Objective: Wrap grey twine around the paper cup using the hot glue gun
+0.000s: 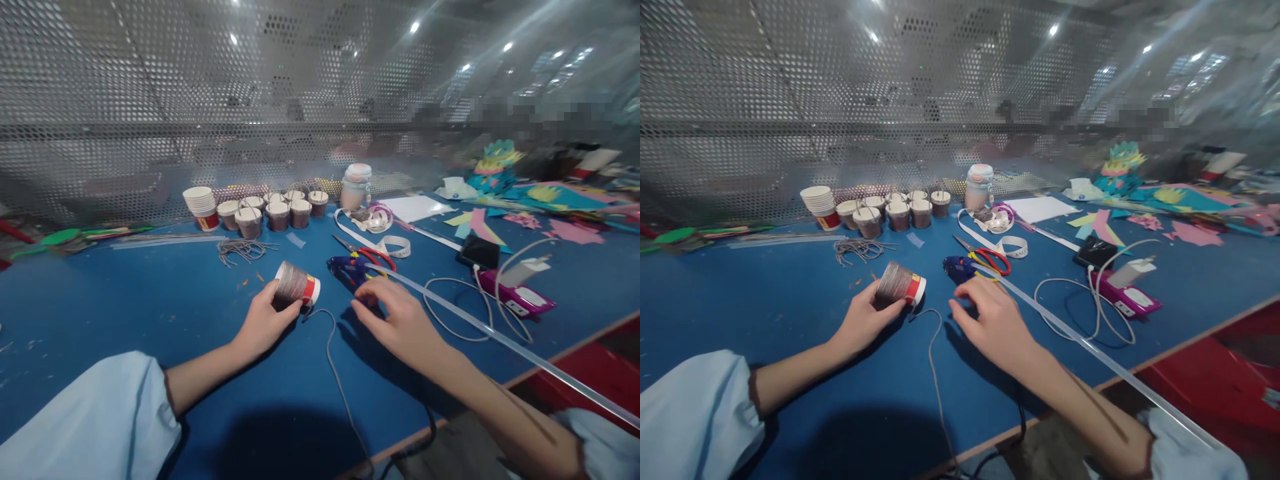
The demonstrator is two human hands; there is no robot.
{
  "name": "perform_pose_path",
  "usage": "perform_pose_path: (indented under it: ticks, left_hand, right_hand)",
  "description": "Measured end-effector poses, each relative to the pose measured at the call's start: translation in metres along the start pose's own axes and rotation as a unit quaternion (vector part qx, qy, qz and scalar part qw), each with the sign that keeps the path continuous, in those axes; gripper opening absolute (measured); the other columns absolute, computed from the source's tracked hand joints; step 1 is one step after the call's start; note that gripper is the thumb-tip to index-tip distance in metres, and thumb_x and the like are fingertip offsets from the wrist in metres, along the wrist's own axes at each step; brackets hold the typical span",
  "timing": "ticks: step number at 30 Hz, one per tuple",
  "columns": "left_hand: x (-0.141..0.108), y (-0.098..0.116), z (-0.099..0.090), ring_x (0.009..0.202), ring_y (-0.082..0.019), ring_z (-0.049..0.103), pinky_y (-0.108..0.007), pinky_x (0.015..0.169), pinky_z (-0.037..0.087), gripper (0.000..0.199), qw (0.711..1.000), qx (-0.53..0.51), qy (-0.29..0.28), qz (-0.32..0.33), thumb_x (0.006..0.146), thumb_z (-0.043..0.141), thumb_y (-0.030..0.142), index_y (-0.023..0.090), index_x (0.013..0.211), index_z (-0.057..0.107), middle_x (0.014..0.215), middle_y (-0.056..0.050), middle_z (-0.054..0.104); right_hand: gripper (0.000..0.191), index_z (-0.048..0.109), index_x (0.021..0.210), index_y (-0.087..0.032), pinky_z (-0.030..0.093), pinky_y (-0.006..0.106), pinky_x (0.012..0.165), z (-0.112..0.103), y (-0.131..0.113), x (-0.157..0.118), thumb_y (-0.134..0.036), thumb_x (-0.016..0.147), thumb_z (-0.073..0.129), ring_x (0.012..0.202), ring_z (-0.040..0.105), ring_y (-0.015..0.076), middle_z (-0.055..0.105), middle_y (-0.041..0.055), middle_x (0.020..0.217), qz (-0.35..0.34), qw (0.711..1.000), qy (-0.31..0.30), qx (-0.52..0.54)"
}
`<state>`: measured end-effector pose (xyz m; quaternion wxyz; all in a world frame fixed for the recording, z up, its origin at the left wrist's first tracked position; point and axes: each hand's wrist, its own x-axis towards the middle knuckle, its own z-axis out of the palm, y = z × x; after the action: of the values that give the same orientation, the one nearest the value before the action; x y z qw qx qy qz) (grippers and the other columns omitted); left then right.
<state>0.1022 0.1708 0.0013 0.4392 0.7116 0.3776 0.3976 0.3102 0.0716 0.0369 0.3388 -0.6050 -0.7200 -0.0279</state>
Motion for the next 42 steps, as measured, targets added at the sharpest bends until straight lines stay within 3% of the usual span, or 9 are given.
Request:
perform_pose_path:
  ticks: [4,10,19,24,37,42]
  left_hand:
    - [-0.005,0.003,-0.001,0.081,-0.018,0.061,-0.029,0.077,0.047,0.023,1.0,0.008,-0.009,0.015,0.076,0.064,0.028,0.014,0.094,0.062,0.088,-0.004,0.069]
    - [-0.007,0.002,-0.003,0.074,-0.015,0.056,-0.026,0.069,0.045,0.018,0.999,0.041,0.001,0.016,0.076,0.063,0.028,0.015,0.087,0.059,0.079,0.0,0.062]
    - [-0.007,0.005,-0.002,0.068,-0.013,0.052,-0.023,0.064,0.041,0.015,0.996,0.089,-0.019,0.021,0.075,0.062,0.028,0.017,0.082,0.055,0.073,0.003,0.058]
    - [-0.011,0.003,-0.002,0.069,-0.013,0.052,-0.023,0.065,0.041,0.012,0.991,0.115,-0.043,0.051,0.076,0.06,0.025,0.017,0.084,0.055,0.075,0.002,0.058]
    - [-0.012,0.002,-0.002,0.07,-0.014,0.052,-0.025,0.067,0.042,0.01,0.979,0.151,-0.042,0.127,0.076,0.058,0.024,0.017,0.081,0.054,0.076,-0.001,0.056]
    - [-0.01,0.008,-0.003,0.067,-0.014,0.051,-0.024,0.065,0.041,0.012,0.983,0.135,-0.038,0.118,0.073,0.06,0.027,0.016,0.077,0.054,0.072,0.0,0.054]
  right_hand:
    - [0.014,0.059,0.093,-0.015,0.044,0.029,0.067,0.017,-0.022,0.017,-0.026,0.092,0.051,0.074,0.058,0.0174,0.064,0.0077,0.086,-0.112,0.992,-0.051,-0.013]
    - [0.019,0.062,0.087,-0.014,0.04,0.031,0.064,0.04,-0.022,0.028,-0.024,0.093,0.048,0.073,0.057,0.0187,0.064,0.009,0.083,-0.192,0.974,-0.022,-0.12]
    - [0.025,0.061,0.072,-0.015,0.035,0.029,0.062,0.048,-0.017,0.026,-0.016,0.091,0.045,0.062,0.052,0.0145,0.061,0.0042,0.067,-0.193,0.974,0.002,-0.121]
    - [0.025,0.061,0.071,-0.014,0.036,0.029,0.063,0.045,-0.018,0.026,-0.016,0.091,0.045,0.062,0.053,0.015,0.061,0.0043,0.067,-0.207,0.971,0.026,-0.115]
    - [0.022,0.061,0.071,-0.015,0.034,0.028,0.064,0.041,-0.016,0.023,-0.017,0.09,0.049,0.062,0.053,0.0139,0.061,0.003,0.066,-0.199,0.973,0.037,-0.11]
    - [0.023,0.062,0.072,-0.015,0.035,0.029,0.065,0.04,-0.012,0.024,-0.016,0.091,0.048,0.063,0.055,0.0142,0.064,0.0033,0.067,-0.215,0.969,0.047,-0.114]
